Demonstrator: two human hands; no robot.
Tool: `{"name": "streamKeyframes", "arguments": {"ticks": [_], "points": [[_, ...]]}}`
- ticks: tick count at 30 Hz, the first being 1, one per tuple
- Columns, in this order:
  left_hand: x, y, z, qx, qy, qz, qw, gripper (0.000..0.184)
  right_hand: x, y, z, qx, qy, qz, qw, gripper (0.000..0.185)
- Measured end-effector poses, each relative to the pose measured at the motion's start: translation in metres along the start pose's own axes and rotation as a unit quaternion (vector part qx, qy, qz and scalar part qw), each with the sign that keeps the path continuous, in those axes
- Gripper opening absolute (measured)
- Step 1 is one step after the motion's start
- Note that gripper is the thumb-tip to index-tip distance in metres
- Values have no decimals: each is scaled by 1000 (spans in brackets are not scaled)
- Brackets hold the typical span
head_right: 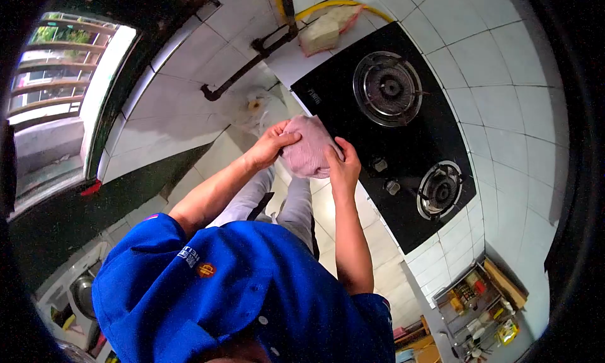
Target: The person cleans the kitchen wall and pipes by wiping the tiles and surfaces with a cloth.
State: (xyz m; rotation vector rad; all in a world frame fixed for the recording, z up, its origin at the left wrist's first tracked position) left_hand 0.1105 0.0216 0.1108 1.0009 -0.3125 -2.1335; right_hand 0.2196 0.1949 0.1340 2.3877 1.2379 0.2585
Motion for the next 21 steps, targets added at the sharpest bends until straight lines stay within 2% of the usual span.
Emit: {"name": "streamKeyframes", "arguments": {"ticks": [2,4,5,7,9,10,12,13,14,15,16,17,19,20,21], "points": [[-10,-3,-2,-4,5,19,1000,34,5,3,-1,-31,-15,6,999,50],[-29,-5,4,-18,20,17,999,37,10,3,-3,-75,-243,-72,965,62],[-38,-9,6,-33,25,6,999,36,11,2,-4,-78,-242,-78,964,62],[-44,-16,4,-23,71,-18,997,38,10,2,-8,-75,-199,-157,964,74],[-40,-18,-1,-40,-6,-15,999,49,12,0,-6,-76,-145,-182,970,80],[-38,-14,-2,-57,-56,-3,997,49,15,1,-4,-95,-191,-188,959,80],[-25,-4,-2,-44,-60,-6,997,44,15,3,-4,-107,-255,-224,935,77],[-20,0,-3,-29,-66,-14,997,38,9,3,-1,-107,-254,-224,935,77],[-11,0,-9,-28,-55,24,998,37,1,2,6,-121,-259,-183,941,74],[-7,5,-10,-28,-56,23,998,37,-7,2,12,-136,-264,-142,944,72],[2,8,-9,-31,-18,55,998,38,-15,6,18,-190,-325,-130,917,69],[14,9,-6,-35,21,87,995,39,-20,8,19,-185,-326,-135,917,69],[21,22,11,-39,31,66,997,40,-38,25,15,-227,-394,-132,881,68],[23,27,17,-29,68,51,996,37,-48,28,20,-258,-439,-96,855,62],[23,32,25,-20,105,35,994,34,-57,31,29,-255,-439,-95,856,62]]}}
Point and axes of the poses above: each hand's wrist, its own y-axis away from the middle knuckle, its own x-axis out of the back of the hand, z = x × y, the point moved 3 cm from there along -y, towards the middle knuckle, and after that the axes turned 3 degrees about -y, right-handed, at the moved point
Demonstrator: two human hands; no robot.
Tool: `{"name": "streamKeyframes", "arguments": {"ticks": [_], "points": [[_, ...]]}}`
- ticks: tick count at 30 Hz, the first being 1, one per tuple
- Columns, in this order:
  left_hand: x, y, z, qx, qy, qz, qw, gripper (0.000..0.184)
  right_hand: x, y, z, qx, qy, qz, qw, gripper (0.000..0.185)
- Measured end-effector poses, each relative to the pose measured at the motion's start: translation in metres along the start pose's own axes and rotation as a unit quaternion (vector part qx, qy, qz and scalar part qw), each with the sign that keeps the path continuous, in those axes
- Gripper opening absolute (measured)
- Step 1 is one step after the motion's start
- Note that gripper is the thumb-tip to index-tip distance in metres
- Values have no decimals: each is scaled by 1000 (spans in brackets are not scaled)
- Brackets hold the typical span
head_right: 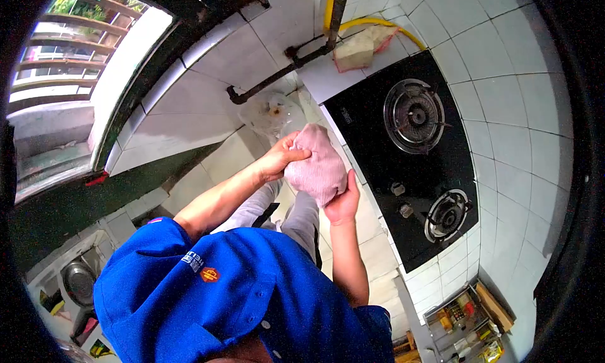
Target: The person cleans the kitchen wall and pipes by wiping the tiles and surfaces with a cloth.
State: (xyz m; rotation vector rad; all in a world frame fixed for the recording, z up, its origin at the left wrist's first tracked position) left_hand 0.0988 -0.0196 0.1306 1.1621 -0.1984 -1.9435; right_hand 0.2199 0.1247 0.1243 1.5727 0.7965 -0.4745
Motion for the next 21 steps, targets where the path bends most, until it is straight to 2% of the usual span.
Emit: {"name": "streamKeyframes", "arguments": {"ticks": [2,3,4,5,8,9,10,12,14,16,17,18,20,21], "points": [[7,4,12,-1,-8,-45,999,39,7,-7,24,34,-2,0,999,60],[9,6,19,-16,-116,-55,992,40,3,-2,34,10,-35,35,999,59],[12,8,25,-30,-221,-61,973,41,-13,6,45,51,-26,-152,987,59],[14,10,29,-23,-236,-80,968,42,-12,-2,58,41,62,-21,997,59],[17,22,38,-33,-301,-122,945,40,-13,-17,74,92,316,-67,942,67],[18,26,41,-36,-306,-120,944,43,-18,-21,80,29,219,-109,969,65],[20,30,44,-41,-307,-119,943,43,-22,-22,81,-5,194,-142,971,64],[23,38,50,-53,-346,-75,934,48,-31,-23,80,-40,172,-176,968,63],[23,47,55,-52,-354,-53,932,52,-39,-21,75,46,301,-222,926,67],[32,51,49,-139,-320,18,937,58,-43,-20,68,87,364,-249,893,69],[49,49,36,-138,-258,33,956,60,-43,-19,65,72,316,-238,916,69],[51,61,40,-118,-206,98,966,53,-43,-18,62,57,265,-225,936,68],[100,66,-2,-162,-319,253,899,38,-42,-18,53,27,163,-199,966,68],[124,75,-26,-86,-452,239,855,34,-40,-19,48,13,111,-186,976,67]]}}
Point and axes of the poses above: each hand's wrist, its own y-axis away from the middle knuckle, its own x-axis out of the back of the hand, z = x × y, the point moved 3 cm from there along -y, towards the middle knuckle, and after that the axes turned 3 degrees about -y, right-handed, at the moved point
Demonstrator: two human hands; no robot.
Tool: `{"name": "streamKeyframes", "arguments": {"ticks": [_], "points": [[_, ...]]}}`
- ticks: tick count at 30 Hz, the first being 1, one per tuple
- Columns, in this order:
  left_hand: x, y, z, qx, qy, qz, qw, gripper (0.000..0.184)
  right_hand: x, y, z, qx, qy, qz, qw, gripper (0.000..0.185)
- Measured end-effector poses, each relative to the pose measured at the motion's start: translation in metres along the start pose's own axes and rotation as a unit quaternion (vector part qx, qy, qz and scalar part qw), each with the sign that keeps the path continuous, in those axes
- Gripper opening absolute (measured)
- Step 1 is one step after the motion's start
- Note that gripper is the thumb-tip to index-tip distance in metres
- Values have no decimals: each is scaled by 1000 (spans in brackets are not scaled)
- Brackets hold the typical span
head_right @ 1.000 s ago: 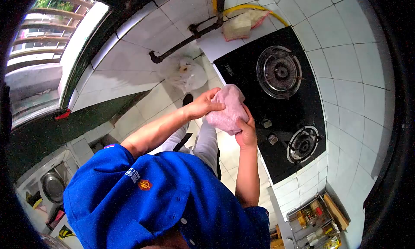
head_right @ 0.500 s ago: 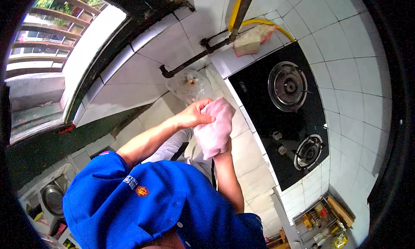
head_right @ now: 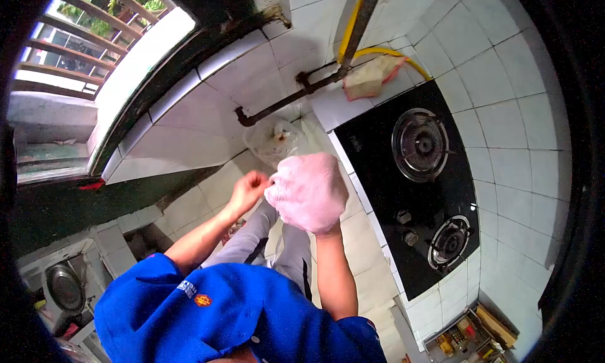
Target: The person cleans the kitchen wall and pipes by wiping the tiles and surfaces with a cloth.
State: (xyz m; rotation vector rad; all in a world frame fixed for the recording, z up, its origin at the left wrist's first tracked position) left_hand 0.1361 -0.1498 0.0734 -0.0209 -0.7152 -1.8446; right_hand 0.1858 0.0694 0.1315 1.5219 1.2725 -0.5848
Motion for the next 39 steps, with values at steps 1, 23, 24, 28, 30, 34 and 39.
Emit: {"name": "streamKeyframes", "arguments": {"ticks": [1,23,24,28,30,34,39], "points": [[2,11,-37,20,-152,-47,987,31,5,-1,-3,-3,-53,14,998,67],[-52,123,-290,31,32,-526,849,29,-50,-340,-33,466,462,94,749,35],[-64,130,-290,90,163,-504,844,26,-61,-335,-20,487,525,110,689,28],[-64,158,-308,182,340,-537,751,19,-98,-299,54,614,593,37,519,33],[-51,163,-325,173,321,-571,736,16,-105,-291,75,689,602,80,394,34],[-44,128,-368,22,240,-544,804,10,-101,-309,43,554,656,76,507,27],[28,1,-278,-70,-90,-220,969,17,-111,-296,103,491,666,-68,558,17]]}}
Point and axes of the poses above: each hand's wrist, its own y-axis away from the middle knuckle, its own x-axis out of the back of the hand, z = x × y, the point moved 3 cm from there along -y, towards the middle knuckle, and after that the axes turned 3 degrees about -y, right-handed, at the moved point
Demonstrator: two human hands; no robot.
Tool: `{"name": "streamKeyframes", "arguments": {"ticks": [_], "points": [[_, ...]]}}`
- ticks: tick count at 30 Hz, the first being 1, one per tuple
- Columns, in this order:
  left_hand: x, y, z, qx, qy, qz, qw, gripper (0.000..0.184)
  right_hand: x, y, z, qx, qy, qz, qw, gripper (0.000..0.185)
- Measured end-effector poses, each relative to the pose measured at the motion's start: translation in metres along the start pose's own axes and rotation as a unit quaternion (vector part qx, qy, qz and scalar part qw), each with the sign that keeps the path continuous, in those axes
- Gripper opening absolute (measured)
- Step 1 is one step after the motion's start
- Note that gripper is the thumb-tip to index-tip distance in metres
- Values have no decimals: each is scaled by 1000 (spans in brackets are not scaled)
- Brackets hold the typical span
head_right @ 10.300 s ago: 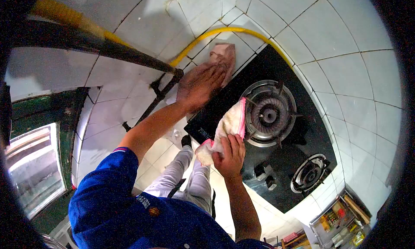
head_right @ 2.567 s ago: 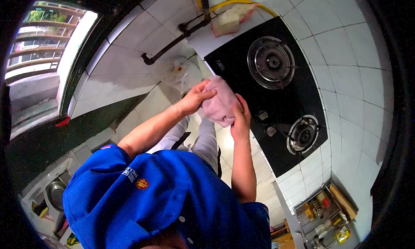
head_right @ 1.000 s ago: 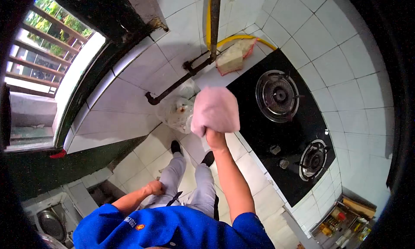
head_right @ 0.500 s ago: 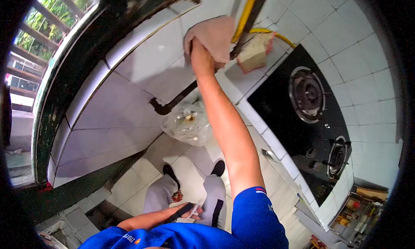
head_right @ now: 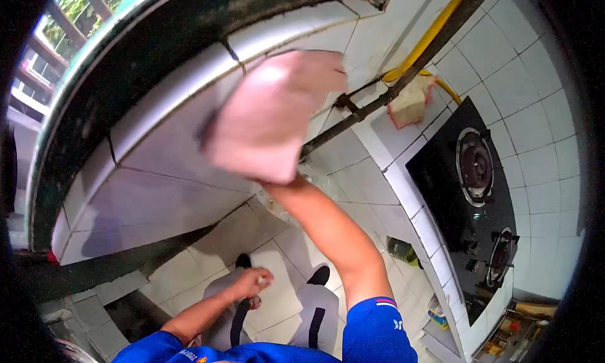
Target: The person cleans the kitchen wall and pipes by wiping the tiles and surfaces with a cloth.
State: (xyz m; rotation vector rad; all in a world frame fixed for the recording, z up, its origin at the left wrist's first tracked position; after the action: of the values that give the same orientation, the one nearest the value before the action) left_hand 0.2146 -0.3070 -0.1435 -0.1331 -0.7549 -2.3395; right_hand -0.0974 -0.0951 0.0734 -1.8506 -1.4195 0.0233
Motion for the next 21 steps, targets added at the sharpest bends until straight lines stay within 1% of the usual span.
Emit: {"name": "streamKeyframes", "arguments": {"ticks": [1,2,3,4,6,8,10,12,13,14,15,16,18,19,20,21], "points": [[17,-16,13,-53,-44,36,997,20,-11,10,-13,20,-27,-2,999,19],[36,-30,35,-102,-38,69,992,19,-19,12,-26,49,-51,3,997,20],[48,-49,49,-172,-54,113,977,18,-27,10,-35,88,-71,13,993,22],[58,-64,61,-238,-68,156,956,18,-35,9,-41,124,-94,19,988,24],[87,-84,97,-383,-118,215,891,22,-44,25,-42,155,-118,12,981,25],[118,-82,138,-459,-144,264,836,26,-27,12,-24,131,-124,64,981,23],[140,-74,162,-527,-159,314,774,28,-5,-13,-7,110,-142,121,976,24],[151,-65,171,-555,-175,355,732,29,-2,-18,-4,97,-169,162,967,27],[155,-62,172,-554,-187,367,723,29,-4,-17,-8,98,-183,175,963,28],[158,-56,172,-577,-196,402,683,30,-14,-12,-13,85,-112,103,985,25],[159,-51,169,-599,-203,433,642,31,-23,-5,-18,93,-76,68,990,23],[161,-47,166,-599,-211,443,633,31,-38,5,-31,134,-48,41,989,22],[161,-31,159,-640,-219,493,547,33,-68,27,-60,224,-34,12,974,22],[160,-21,154,-637,-240,506,529,32,-84,38,-79,267,-33,2,963,23],[160,-12,150,-636,-247,507,526,32,-100,47,-97,307,-40,-6,951,24],[161,0,146,-633,-267,543,482,27,-114,55,-113,339,-49,-15,940,26]]}}
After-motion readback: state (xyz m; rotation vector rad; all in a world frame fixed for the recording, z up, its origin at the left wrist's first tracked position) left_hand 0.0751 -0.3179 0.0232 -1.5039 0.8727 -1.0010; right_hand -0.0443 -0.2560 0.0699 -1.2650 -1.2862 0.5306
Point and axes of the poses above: each hand's wrist, its own y-axis away from the middle knuckle, its own x-axis out of the back of the hand, z = x × y, the point moved 3 cm from there along -y, towards the middle knuckle, and after that the axes turned 3 degrees about -y, right-handed, at the moved point
